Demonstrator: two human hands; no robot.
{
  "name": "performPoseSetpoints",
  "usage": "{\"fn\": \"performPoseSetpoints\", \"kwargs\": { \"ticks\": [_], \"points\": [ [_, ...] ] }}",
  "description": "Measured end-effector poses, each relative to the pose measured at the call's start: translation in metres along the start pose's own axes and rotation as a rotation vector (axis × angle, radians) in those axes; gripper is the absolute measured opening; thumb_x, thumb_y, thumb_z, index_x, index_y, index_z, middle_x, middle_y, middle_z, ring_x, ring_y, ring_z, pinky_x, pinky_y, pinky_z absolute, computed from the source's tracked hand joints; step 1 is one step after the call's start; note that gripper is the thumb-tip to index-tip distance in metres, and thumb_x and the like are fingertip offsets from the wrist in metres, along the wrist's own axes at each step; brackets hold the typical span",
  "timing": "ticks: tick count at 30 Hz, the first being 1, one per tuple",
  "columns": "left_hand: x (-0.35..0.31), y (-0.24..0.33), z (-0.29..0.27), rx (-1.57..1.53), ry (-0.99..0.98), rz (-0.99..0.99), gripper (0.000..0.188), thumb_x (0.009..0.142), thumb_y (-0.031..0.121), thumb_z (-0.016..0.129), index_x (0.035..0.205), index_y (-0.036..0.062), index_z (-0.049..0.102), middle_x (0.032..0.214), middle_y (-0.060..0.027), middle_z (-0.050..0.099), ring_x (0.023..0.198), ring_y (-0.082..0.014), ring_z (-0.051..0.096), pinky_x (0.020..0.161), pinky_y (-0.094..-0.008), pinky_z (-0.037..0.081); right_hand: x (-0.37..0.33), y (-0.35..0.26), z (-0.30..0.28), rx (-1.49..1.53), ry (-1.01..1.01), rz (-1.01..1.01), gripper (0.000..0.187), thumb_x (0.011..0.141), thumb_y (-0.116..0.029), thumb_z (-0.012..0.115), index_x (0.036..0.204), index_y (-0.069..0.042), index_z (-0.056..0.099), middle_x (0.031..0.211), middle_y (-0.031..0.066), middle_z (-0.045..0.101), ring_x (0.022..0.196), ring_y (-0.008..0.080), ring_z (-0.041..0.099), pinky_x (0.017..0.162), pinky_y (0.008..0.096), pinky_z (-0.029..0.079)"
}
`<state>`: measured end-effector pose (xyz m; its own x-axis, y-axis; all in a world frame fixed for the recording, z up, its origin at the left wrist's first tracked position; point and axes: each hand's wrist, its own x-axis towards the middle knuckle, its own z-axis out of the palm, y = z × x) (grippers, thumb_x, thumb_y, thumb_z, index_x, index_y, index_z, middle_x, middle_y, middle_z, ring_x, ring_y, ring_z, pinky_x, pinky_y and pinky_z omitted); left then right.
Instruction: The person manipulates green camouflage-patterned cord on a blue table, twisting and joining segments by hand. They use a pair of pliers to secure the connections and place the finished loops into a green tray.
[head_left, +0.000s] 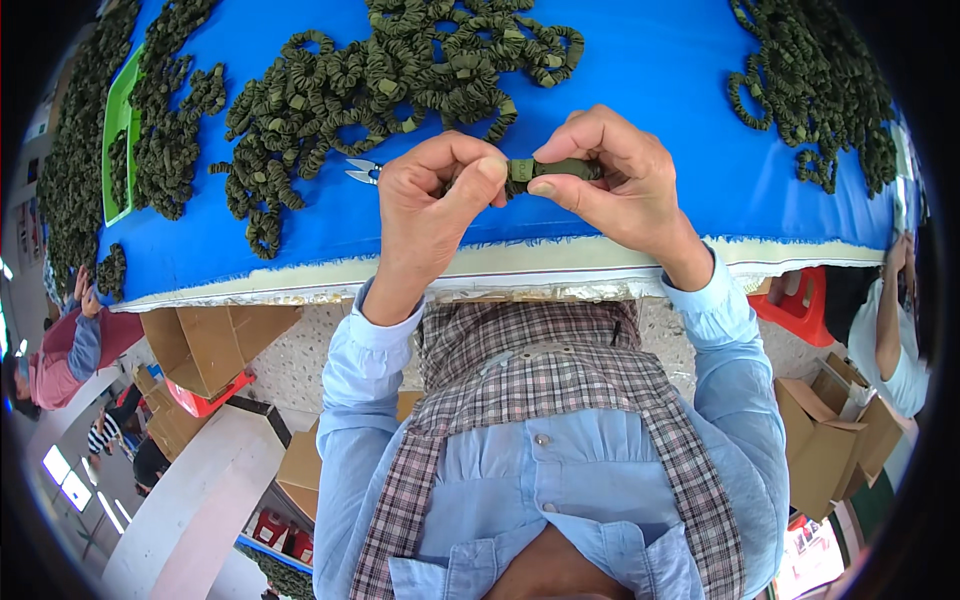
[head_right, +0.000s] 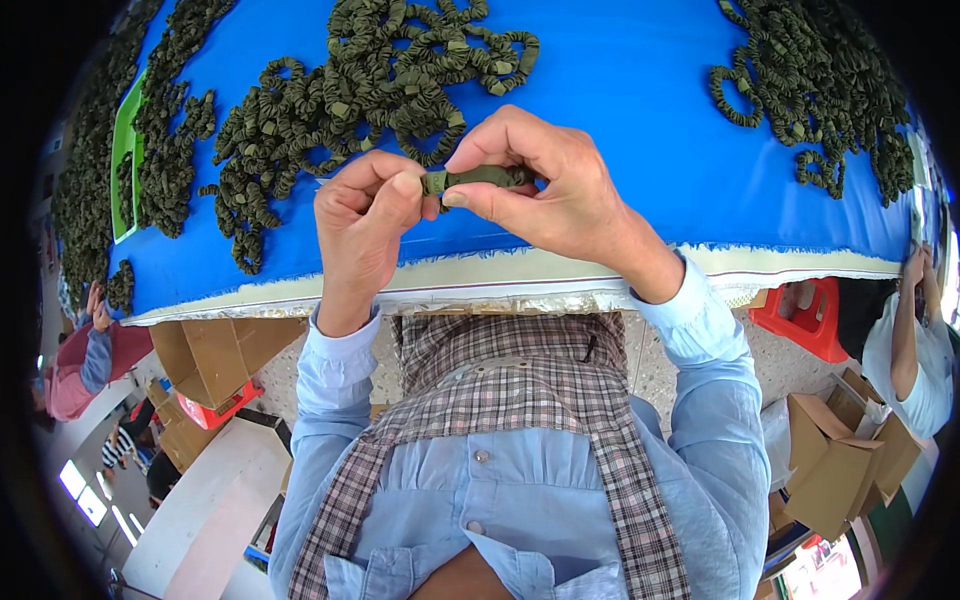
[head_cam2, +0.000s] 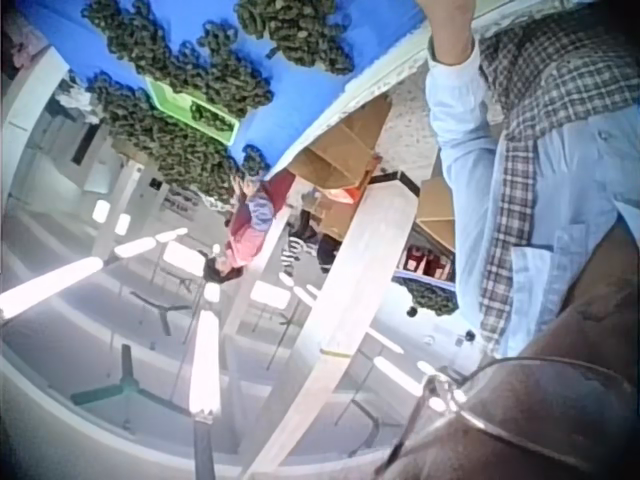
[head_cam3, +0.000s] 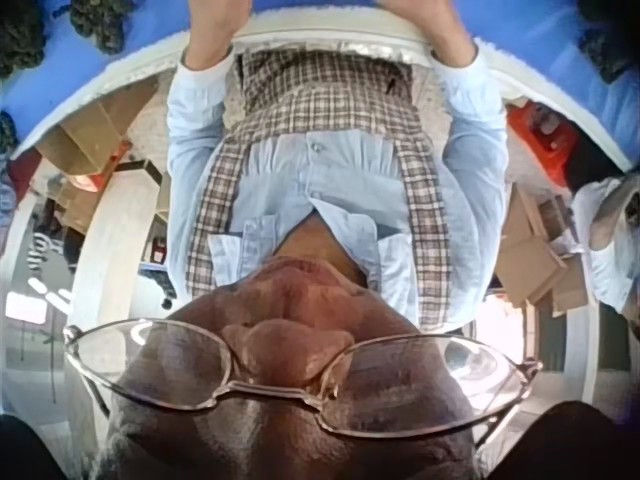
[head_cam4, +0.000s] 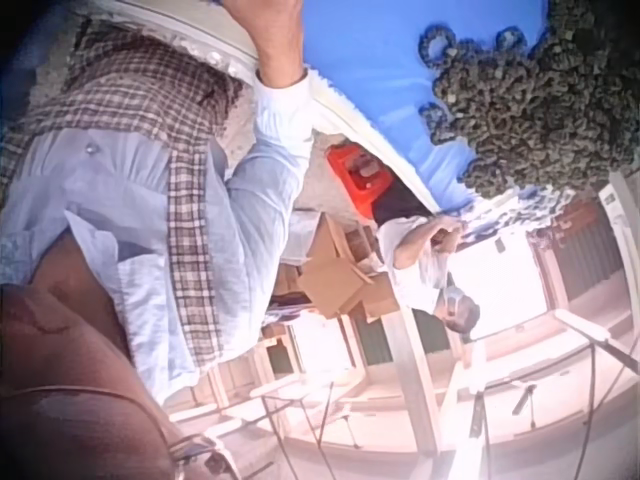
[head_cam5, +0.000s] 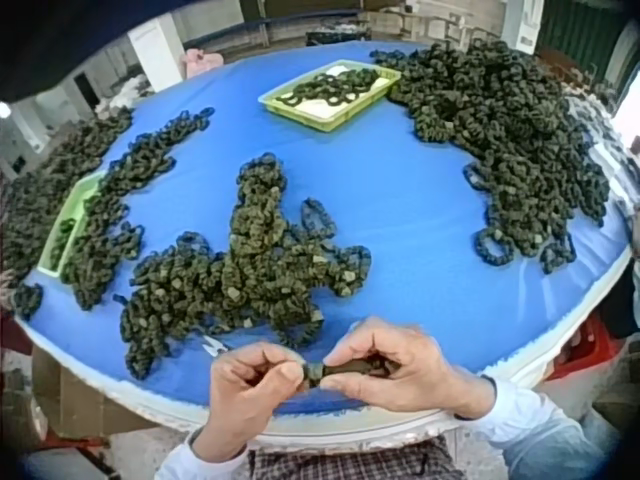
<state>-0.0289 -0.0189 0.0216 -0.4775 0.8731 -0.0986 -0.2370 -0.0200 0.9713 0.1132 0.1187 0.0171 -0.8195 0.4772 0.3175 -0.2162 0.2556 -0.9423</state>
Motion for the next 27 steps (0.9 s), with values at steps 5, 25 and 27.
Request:
{"fn": "performPoseSetpoints", "kwargs": {
  "ticks": [5,25,27],
  "points": [
    [0.0,0.002,0.001,0.051,-0.045,-0.037,0.015,0.089,0.014,0.067,0.09,-0.0003,0.066,0.07,-0.0006,0.063,0.062,-0.0026,0.053,0.052,-0.0173,0.038,-0.001,0.003,-0.004,-0.015,-0.109,-0.023,0.022,0.079,-0.002,0.075,0.095,-0.003,0.059,0.081,0.0029,0.059,0.064,0.0061,0.051,0.051,0.0211,0.036],
    [-0.001,0.006,0.014,0.091,-0.132,-0.093,0.019,0.099,0.021,0.048,0.092,0.0034,0.05,0.067,0.0023,0.049,0.058,-0.003,0.042,0.055,-0.0197,0.038,0.003,0.002,0.004,-0.086,-0.05,-0.021,0.034,0.072,-0.007,0.081,0.103,-0.004,0.069,0.074,0.0011,0.063,0.057,0.0022,0.048,0.047,0.0194,0.031],
    [0.0,0.002,0.012,0.043,-0.14,-0.067,0.015,0.098,0.017,0.05,0.091,0.0035,0.049,0.07,0.0008,0.052,0.062,-0.0035,0.047,0.055,-0.0196,0.039,0.003,0.002,0.005,-0.064,-0.02,-0.043,0.026,0.074,-0.005,0.079,0.098,-0.002,0.069,0.076,0.0032,0.065,0.059,0.0034,0.053,0.047,0.0197,0.035]
  ]
}}
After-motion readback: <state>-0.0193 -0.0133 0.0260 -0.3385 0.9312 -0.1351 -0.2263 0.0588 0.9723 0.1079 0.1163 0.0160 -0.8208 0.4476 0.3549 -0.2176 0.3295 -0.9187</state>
